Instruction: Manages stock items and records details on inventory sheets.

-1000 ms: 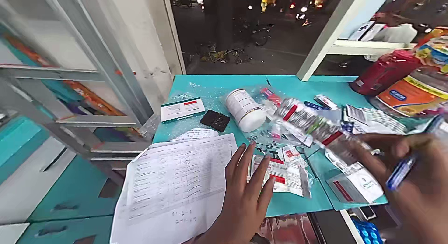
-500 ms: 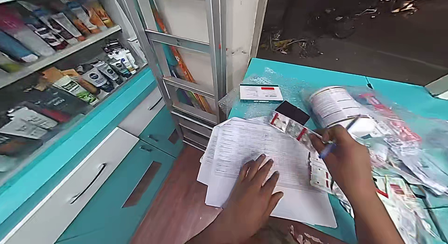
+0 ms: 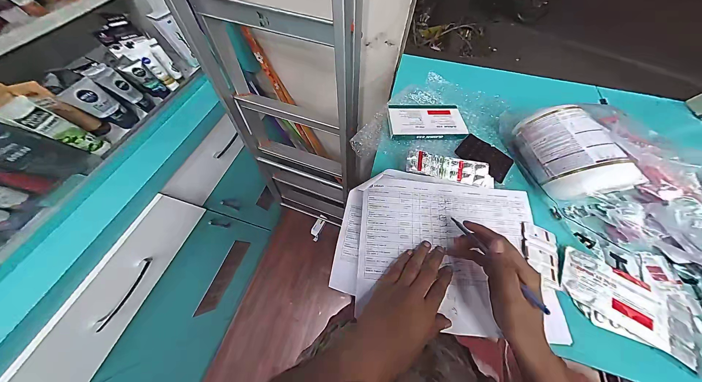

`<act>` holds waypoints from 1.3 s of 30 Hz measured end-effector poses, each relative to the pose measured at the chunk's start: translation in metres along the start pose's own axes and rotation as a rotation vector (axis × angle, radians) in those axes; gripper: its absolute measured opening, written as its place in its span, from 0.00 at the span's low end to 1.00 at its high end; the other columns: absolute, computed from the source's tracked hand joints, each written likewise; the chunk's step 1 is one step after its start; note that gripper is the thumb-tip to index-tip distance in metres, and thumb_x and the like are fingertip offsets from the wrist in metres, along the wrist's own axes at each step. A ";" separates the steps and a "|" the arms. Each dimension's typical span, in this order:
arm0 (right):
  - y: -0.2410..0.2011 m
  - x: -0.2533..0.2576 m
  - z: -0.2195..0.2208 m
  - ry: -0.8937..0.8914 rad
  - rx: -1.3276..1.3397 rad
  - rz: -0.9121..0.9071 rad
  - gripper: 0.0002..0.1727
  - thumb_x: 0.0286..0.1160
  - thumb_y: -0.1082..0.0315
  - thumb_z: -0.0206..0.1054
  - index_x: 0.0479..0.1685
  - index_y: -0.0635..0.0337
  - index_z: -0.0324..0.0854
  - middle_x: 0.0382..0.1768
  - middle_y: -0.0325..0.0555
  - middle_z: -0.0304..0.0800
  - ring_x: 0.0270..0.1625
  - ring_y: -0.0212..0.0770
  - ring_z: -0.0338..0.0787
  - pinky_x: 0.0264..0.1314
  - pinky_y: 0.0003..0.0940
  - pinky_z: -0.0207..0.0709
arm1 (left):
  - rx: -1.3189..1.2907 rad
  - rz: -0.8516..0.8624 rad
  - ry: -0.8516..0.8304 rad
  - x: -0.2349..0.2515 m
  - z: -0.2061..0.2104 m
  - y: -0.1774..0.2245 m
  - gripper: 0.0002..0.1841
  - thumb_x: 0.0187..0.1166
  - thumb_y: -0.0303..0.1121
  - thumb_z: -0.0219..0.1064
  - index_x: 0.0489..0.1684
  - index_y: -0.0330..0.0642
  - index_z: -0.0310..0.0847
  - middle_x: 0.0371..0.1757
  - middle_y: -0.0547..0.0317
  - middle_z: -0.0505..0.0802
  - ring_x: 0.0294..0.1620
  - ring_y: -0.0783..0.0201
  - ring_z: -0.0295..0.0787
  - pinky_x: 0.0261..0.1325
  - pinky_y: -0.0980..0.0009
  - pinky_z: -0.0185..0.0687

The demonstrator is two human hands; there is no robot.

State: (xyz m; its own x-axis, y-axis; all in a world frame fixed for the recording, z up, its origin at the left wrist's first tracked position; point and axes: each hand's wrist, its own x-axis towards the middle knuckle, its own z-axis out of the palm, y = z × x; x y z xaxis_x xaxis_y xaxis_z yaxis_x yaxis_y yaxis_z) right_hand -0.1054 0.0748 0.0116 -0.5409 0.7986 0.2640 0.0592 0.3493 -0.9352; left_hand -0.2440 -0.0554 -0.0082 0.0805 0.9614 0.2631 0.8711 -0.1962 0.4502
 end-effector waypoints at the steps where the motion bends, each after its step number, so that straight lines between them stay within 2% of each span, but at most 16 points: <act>1: 0.004 -0.004 0.001 0.023 -0.016 -0.006 0.22 0.90 0.61 0.49 0.65 0.68 0.81 0.47 0.35 0.94 0.47 0.29 0.94 0.52 0.28 0.90 | 0.009 0.006 -0.014 -0.001 0.000 0.000 0.30 0.81 0.51 0.65 0.78 0.43 0.78 0.85 0.47 0.76 0.88 0.46 0.66 0.86 0.53 0.64; 3: 0.013 -0.006 0.004 0.069 -0.036 -0.047 0.15 0.81 0.69 0.58 0.58 0.65 0.85 0.47 0.35 0.94 0.45 0.30 0.94 0.50 0.27 0.91 | 0.033 0.025 -0.017 -0.001 -0.001 -0.002 0.31 0.81 0.52 0.65 0.78 0.43 0.78 0.85 0.47 0.77 0.88 0.46 0.67 0.86 0.52 0.64; 7: 0.016 -0.007 0.009 0.105 -0.053 -0.106 0.08 0.75 0.65 0.69 0.49 0.47 0.89 0.41 0.25 0.93 0.39 0.23 0.91 0.43 0.19 0.86 | 0.122 0.066 0.006 -0.001 0.000 -0.005 0.31 0.82 0.54 0.62 0.77 0.42 0.78 0.83 0.48 0.79 0.87 0.47 0.69 0.84 0.54 0.66; 10: 0.015 -0.009 0.011 0.121 -0.063 -0.105 0.08 0.72 0.69 0.68 0.45 0.49 0.88 0.37 0.22 0.91 0.34 0.19 0.87 0.38 0.14 0.82 | 0.137 0.071 0.005 -0.002 0.002 -0.004 0.31 0.84 0.55 0.60 0.77 0.41 0.78 0.84 0.47 0.78 0.87 0.47 0.68 0.84 0.54 0.65; 13: 0.015 -0.009 0.011 0.106 -0.092 -0.101 0.08 0.75 0.69 0.65 0.48 0.52 0.87 0.37 0.23 0.92 0.34 0.18 0.87 0.38 0.14 0.82 | 0.137 0.076 0.026 -0.003 0.004 -0.006 0.32 0.84 0.55 0.60 0.78 0.41 0.77 0.84 0.47 0.78 0.87 0.48 0.69 0.85 0.55 0.66; 15: 0.015 -0.009 0.011 0.092 -0.107 -0.099 0.10 0.78 0.67 0.63 0.51 0.55 0.87 0.39 0.24 0.93 0.37 0.19 0.89 0.41 0.16 0.84 | 0.130 0.080 0.040 -0.004 0.006 -0.007 0.32 0.84 0.55 0.60 0.78 0.40 0.77 0.84 0.47 0.78 0.87 0.48 0.69 0.85 0.55 0.65; 18: 0.019 -0.010 0.009 0.069 -0.139 -0.142 0.11 0.78 0.67 0.63 0.50 0.56 0.89 0.42 0.28 0.94 0.40 0.21 0.90 0.44 0.17 0.85 | 0.142 0.077 0.040 -0.003 0.008 -0.005 0.31 0.86 0.54 0.57 0.78 0.39 0.77 0.83 0.45 0.78 0.87 0.47 0.69 0.85 0.54 0.65; 23: 0.016 -0.011 0.010 0.068 -0.144 -0.155 0.08 0.71 0.69 0.68 0.46 0.57 0.89 0.40 0.30 0.93 0.39 0.20 0.89 0.44 0.15 0.85 | 0.168 0.045 0.056 -0.001 0.008 0.001 0.32 0.84 0.55 0.58 0.74 0.39 0.80 0.82 0.45 0.80 0.85 0.47 0.71 0.84 0.55 0.67; 27: 0.014 -0.014 0.004 0.062 -0.167 -0.149 0.06 0.73 0.70 0.67 0.43 0.57 0.88 0.37 0.27 0.93 0.36 0.18 0.88 0.41 0.13 0.83 | 0.161 0.038 0.052 -0.002 0.010 0.001 0.31 0.84 0.55 0.58 0.75 0.40 0.79 0.82 0.46 0.79 0.86 0.48 0.70 0.85 0.55 0.66; 30: 0.017 -0.017 -0.001 0.067 -0.163 -0.155 0.06 0.73 0.70 0.66 0.44 0.52 0.88 0.38 0.23 0.92 0.37 0.16 0.87 0.42 0.13 0.83 | 0.154 0.044 0.044 -0.003 0.009 0.000 0.31 0.86 0.55 0.57 0.77 0.40 0.78 0.83 0.46 0.79 0.87 0.48 0.69 0.86 0.55 0.64; 32: 0.018 -0.017 -0.002 0.054 -0.138 -0.146 0.07 0.74 0.69 0.66 0.44 0.50 0.87 0.39 0.21 0.92 0.38 0.16 0.88 0.43 0.13 0.83 | 0.143 0.061 0.044 -0.003 0.009 0.001 0.30 0.87 0.53 0.57 0.77 0.39 0.78 0.83 0.45 0.79 0.87 0.48 0.69 0.87 0.55 0.63; 35: 0.017 -0.015 -0.001 0.040 -0.102 -0.131 0.08 0.73 0.70 0.66 0.46 0.52 0.88 0.40 0.23 0.93 0.39 0.18 0.89 0.43 0.14 0.84 | 0.061 0.127 0.115 -0.001 0.010 0.004 0.23 0.87 0.43 0.61 0.71 0.37 0.82 0.75 0.46 0.86 0.81 0.51 0.78 0.85 0.58 0.68; 39: 0.018 -0.017 0.001 0.067 -0.120 -0.146 0.07 0.72 0.69 0.68 0.44 0.52 0.88 0.38 0.23 0.92 0.37 0.16 0.88 0.42 0.13 0.83 | 0.079 0.153 0.092 0.000 0.013 0.007 0.22 0.88 0.42 0.58 0.69 0.34 0.84 0.73 0.46 0.88 0.80 0.52 0.80 0.83 0.61 0.69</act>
State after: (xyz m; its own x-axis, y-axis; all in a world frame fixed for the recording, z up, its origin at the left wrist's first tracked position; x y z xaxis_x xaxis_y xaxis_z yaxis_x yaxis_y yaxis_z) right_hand -0.0958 0.0675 -0.0098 -0.4940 0.7646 0.4139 0.0861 0.5167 -0.8518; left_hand -0.2319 -0.0544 -0.0166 0.1733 0.8992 0.4017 0.8877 -0.3193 0.3318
